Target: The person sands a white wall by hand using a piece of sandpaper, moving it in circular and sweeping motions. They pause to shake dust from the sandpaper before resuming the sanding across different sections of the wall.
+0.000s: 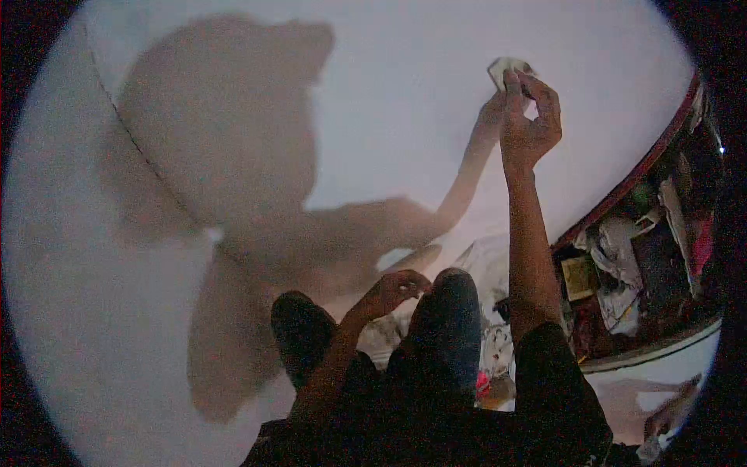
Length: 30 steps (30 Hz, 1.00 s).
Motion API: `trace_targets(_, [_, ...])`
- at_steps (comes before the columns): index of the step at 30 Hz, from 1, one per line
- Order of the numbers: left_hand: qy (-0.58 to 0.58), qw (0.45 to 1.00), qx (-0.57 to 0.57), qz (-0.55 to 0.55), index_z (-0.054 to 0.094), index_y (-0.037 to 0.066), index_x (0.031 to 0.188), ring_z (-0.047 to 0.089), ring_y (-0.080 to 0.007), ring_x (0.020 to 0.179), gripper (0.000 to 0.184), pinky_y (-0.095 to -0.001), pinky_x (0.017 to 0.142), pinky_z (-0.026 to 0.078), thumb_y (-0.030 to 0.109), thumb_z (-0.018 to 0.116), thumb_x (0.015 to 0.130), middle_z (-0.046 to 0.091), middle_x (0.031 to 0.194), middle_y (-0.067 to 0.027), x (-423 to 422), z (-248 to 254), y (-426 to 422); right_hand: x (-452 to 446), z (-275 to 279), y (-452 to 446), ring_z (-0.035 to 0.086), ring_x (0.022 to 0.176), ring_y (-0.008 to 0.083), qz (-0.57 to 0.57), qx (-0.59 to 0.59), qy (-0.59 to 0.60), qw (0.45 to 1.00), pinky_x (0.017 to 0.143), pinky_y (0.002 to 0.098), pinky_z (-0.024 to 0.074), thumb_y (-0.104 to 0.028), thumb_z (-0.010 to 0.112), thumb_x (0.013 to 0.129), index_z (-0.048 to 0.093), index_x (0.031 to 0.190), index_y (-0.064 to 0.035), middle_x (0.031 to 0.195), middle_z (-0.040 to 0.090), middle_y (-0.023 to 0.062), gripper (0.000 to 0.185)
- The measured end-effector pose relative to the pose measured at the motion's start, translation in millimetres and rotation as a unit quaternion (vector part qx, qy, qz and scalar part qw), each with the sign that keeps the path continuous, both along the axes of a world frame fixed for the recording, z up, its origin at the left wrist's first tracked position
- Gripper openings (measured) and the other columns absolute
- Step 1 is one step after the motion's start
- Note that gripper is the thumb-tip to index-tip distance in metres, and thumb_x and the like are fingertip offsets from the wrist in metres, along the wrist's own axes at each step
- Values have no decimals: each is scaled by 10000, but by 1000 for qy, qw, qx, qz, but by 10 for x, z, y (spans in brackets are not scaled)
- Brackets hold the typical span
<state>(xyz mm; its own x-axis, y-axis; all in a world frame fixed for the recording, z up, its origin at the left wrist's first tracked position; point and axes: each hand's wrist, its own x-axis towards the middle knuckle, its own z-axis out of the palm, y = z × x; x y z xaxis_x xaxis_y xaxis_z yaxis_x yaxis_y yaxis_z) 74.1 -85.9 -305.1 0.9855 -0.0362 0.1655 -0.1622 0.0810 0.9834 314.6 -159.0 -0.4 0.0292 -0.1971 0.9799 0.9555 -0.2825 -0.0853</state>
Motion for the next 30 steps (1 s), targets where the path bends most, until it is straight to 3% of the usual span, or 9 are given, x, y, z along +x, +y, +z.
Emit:
trace_targets(3, [162, 941, 235, 180, 621, 34, 1124, 647, -244, 964, 377, -397, 817, 531, 359, 624, 933, 651, 1101, -126, 273, -2111, 92, -16, 288, -35, 665, 830, 162, -6, 85, 24, 996, 761, 309, 548, -161, 771, 835, 748, 904, -51, 925, 705, 59, 132])
trace_targets(5, [242, 828, 466, 199, 606, 56, 1135, 643, -307, 958, 457, -437, 833, 522, 456, 618, 914, 618, 1122, -155, -96, -2050, 43, -14, 385, 84, 651, 836, 163, -21, 117, 37, 992, 739, 336, 546, -211, 764, 844, 741, 914, -48, 927, 689, 48, 179])
trace_targets(8, [56, 865, 484, 125, 598, 72, 1149, 632, -358, 972, 496, -473, 843, 509, 502, 611, 903, 600, 1133, -165, 75, -2575, 37, -374, 499, 337, 650, 877, 217, -15, 7, 30, 999, 757, 361, 542, -188, 753, 826, 734, 968, -81, 954, 674, 70, 179])
trace_targets(13, [97, 900, 418, 71, 633, 41, 1076, 643, -360, 924, 501, -475, 840, 508, 508, 604, 898, 646, 1015, -192, 308, -3209, -343, -163, -333, 141, 634, 886, 259, -52, -193, -127, 971, 760, 360, 534, -110, 749, 758, 708, 987, -132, 956, 641, 109, 233])
trace_targets(18, [149, 829, 530, -96, 676, -15, 971, 648, -376, 889, 565, -482, 828, 504, 534, 561, 904, 671, 931, -210, 397, -3370, -66, -58, 268, 120, 628, 799, 164, -30, 82, 71, 994, 745, 300, 513, -172, 751, 859, 674, 879, -46, 860, 663, 50, 149])
trace_targets(21, [123, 866, 479, -75, 682, -39, 919, 647, -387, 908, 601, -495, 827, 499, 542, 529, 912, 667, 939, -221, 88, -2562, 34, -223, 568, 423, 623, 782, 162, 1, 104, 22, 994, 751, 294, 506, -156, 745, 861, 669, 871, -41, 858, 660, 51, 138])
trace_targets(24, [187, 859, 464, -104, 679, -41, 915, 646, -390, 911, 589, -498, 818, 497, 525, 520, 925, 664, 941, -229, 105, -1984, 4, -572, 244, 650, 624, 852, 213, 26, -36, 4, 999, 799, 314, 511, -127, 753, 814, 679, 898, -74, 891, 645, 61, 124])
trace_targets(28, [200, 840, 481, -149, 673, -36, 951, 637, -391, 941, 568, -492, 827, 492, 513, 530, 925, 660, 993, -227, 371, -2529, 3, -793, -137, 258, 579, 816, 364, -35, -366, -6, 930, 820, 462, 485, -210, 693, 773, 682, 1012, -139, 883, 630, 119, 250])
trace_targets(30, [203, 862, 447, -125, 667, -25, 992, 633, -384, 958, 567, -487, 840, 486, 521, 530, 927, 660, 1022, -210, 316, -2429, 96, -244, -167, 197, 608, 779, 305, -30, -153, -95, 983, 798, 426, 501, -181, 718, 797, 678, 995, -89, 852, 637, 106, 222])
